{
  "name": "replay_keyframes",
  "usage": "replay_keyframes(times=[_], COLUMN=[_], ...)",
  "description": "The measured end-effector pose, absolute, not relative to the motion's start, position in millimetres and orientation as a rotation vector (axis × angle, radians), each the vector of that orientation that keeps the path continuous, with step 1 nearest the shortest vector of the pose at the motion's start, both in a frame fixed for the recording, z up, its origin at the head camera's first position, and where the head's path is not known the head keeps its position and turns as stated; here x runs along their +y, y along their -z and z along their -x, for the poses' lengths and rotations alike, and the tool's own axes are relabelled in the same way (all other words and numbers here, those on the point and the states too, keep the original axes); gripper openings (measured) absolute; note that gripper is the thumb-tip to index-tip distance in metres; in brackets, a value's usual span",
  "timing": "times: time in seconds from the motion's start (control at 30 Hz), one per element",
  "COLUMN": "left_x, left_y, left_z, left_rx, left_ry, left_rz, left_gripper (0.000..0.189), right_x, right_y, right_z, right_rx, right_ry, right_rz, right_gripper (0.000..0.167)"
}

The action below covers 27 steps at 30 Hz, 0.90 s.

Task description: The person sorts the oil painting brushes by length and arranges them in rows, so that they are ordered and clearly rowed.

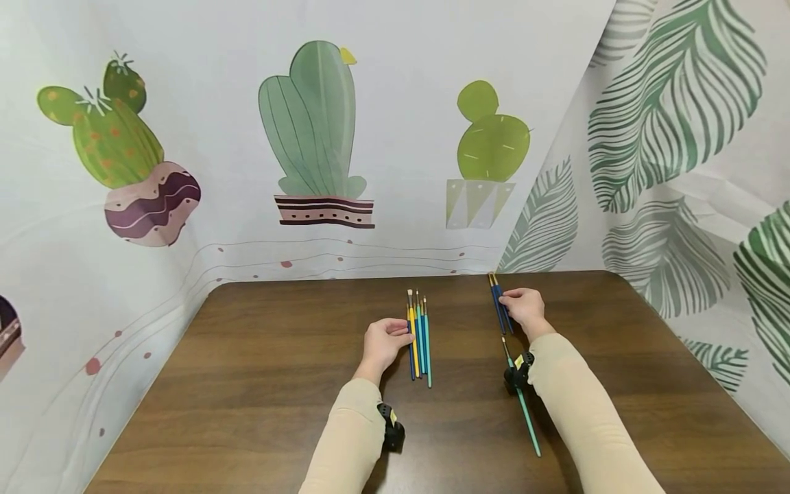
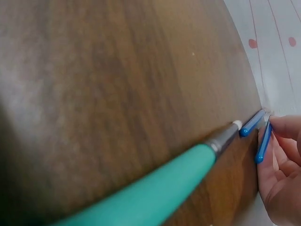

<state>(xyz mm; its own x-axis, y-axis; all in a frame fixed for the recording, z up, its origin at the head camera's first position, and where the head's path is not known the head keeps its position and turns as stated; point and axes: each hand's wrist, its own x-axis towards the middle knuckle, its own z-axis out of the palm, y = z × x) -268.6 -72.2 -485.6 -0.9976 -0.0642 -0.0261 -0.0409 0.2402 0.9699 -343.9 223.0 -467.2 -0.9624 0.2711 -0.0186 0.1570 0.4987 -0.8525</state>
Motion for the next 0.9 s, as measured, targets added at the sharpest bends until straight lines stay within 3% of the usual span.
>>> replay_keyframes(times=[0.9], left_x=[-70.8], left_y=[484.0], left_z=[266.9], left_rx=[-2.452], left_ry=[1.922], left_rz=[-0.110], left_gripper=[0.029], right_x=[221.4], right_y=[457.7], right_z=[342.7], right_rx=[-2.785], right_ry=[-1.204], right_rz=[0.451], right_gripper=[0.033])
